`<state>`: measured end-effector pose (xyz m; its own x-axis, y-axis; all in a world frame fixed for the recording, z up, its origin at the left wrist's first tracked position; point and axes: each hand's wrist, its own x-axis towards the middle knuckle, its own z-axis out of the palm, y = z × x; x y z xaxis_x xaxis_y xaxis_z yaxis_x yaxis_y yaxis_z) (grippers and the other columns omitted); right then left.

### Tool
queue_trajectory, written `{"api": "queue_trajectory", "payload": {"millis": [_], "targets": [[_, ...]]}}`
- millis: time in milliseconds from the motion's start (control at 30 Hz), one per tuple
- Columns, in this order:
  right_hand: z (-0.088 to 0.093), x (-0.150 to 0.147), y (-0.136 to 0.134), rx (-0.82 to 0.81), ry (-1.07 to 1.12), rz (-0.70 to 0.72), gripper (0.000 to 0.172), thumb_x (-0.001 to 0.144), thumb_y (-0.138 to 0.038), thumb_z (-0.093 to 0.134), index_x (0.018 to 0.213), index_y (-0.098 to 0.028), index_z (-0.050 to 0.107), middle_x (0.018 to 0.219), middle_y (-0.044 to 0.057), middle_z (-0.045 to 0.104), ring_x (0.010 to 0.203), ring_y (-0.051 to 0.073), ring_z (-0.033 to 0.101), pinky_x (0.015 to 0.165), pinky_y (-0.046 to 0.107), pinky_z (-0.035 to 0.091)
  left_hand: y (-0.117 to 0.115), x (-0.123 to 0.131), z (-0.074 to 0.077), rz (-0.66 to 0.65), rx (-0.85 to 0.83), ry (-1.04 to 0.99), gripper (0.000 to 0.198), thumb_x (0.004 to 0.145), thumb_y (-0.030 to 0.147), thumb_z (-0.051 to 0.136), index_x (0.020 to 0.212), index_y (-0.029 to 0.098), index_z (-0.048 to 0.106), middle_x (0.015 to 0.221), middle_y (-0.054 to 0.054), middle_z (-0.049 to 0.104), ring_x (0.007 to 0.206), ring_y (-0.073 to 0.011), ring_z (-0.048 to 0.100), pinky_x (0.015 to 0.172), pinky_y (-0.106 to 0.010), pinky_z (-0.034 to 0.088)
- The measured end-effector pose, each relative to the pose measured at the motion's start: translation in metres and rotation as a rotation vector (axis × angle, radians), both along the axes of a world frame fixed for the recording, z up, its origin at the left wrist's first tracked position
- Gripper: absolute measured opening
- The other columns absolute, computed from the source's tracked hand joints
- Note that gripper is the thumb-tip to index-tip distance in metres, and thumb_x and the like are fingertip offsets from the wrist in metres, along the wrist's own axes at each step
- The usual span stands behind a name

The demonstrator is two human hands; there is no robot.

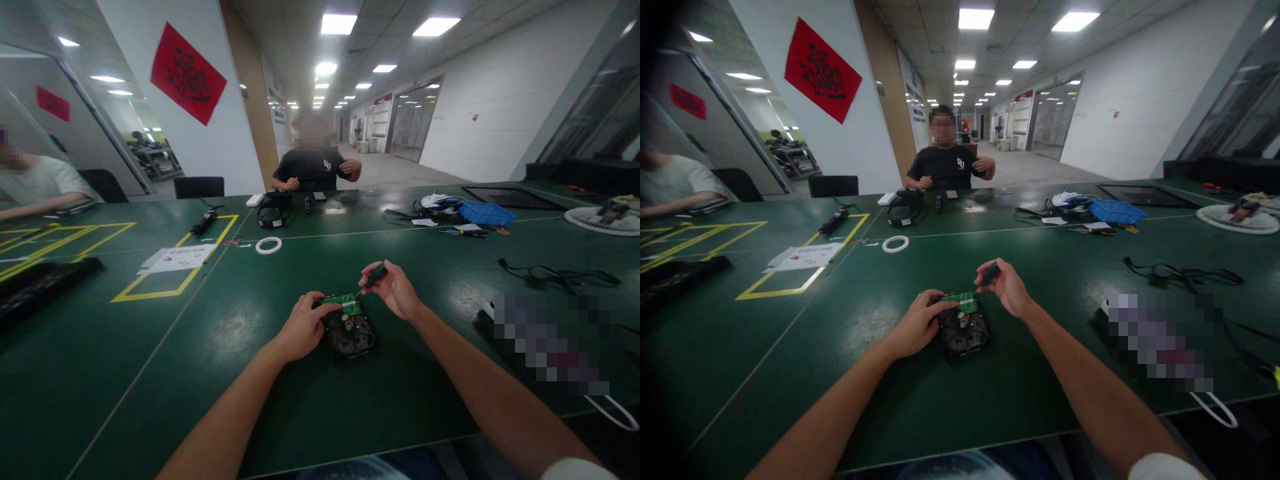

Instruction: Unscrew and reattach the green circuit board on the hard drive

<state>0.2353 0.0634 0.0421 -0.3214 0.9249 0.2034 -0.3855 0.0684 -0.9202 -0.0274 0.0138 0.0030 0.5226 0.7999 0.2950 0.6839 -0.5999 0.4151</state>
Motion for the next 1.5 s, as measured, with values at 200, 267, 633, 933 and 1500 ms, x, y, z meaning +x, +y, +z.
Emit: {"api": "queue_trajectory", "payload": {"millis": [200, 267, 633, 933, 1500], "targets": [[0.018, -0.007, 0.011, 0.084, -0.244, 0.027, 0.042, 0.097, -0.051, 0.044, 0.109, -0.02, 0.07, 0.089, 0.008, 0.069, 0.086, 0.022, 0.063, 0.068, 0.034, 0.053, -0.001, 0.006, -0.004, 0.022, 0.05, -0.031, 0.069, 0.072, -0.004, 0.051, 0.132, 0.028, 0.063, 0.143, -0.01, 0.043, 0.133, -0.031, 0.039, 0.111, -0.051, 0.04], [0.025, -0.009, 0.018, 0.188, -0.408, -0.041, 0.037, 0.096, -0.047, 0.048, 0.098, -0.019, 0.073, 0.089, 0.008, 0.07, 0.084, 0.02, 0.062, 0.065, 0.029, 0.048, -0.001, 0.011, -0.004, 0.037, 0.07, -0.032, 0.069, 0.07, -0.003, 0.052, 0.13, 0.027, 0.064, 0.144, -0.01, 0.044, 0.133, -0.0322, 0.039, 0.111, -0.053, 0.04], [0.019, -0.003, 0.011, 0.11, -0.286, -0.069, 0.036, 0.091, -0.044, 0.046, 0.099, -0.018, 0.07, 0.084, 0.008, 0.07, 0.061, 0.014, 0.05, 0.047, 0.025, 0.029, 0.0, 0.035, -0.006, 0.06, 0.108, -0.028, 0.067, 0.066, 0.005, 0.059, 0.13, 0.023, 0.063, 0.145, -0.009, 0.05, 0.134, -0.0336, 0.039, 0.112, -0.053, 0.036], [0.025, -0.006, 0.004, -0.073, -0.193, 0.008, 0.027, 0.09, -0.045, 0.06, 0.093, -0.018, 0.063, 0.09, 0.006, 0.067, 0.059, 0.012, 0.053, 0.045, 0.023, 0.035, 0.006, 0.038, -0.008, 0.131, 0.127, -0.005, 0.062, 0.067, 0.007, 0.06, 0.127, 0.025, 0.066, 0.146, -0.007, 0.052, 0.131, -0.035, 0.039, 0.107, -0.054, 0.04], [0.02, -0.008, 0.018, -0.017, -0.227, -0.154, 0.032, 0.09, -0.051, 0.062, 0.097, -0.02, 0.058, 0.096, 0.006, 0.072, 0.058, 0.009, 0.045, 0.047, 0.022, 0.032, 0.02, 0.017, -0.011, -0.007, 0.092, -0.027, 0.063, 0.077, 0.004, 0.055, 0.134, 0.031, 0.062, 0.135, -0.008, 0.055, 0.126, -0.0298, 0.046, 0.105, -0.051, 0.041]]}}
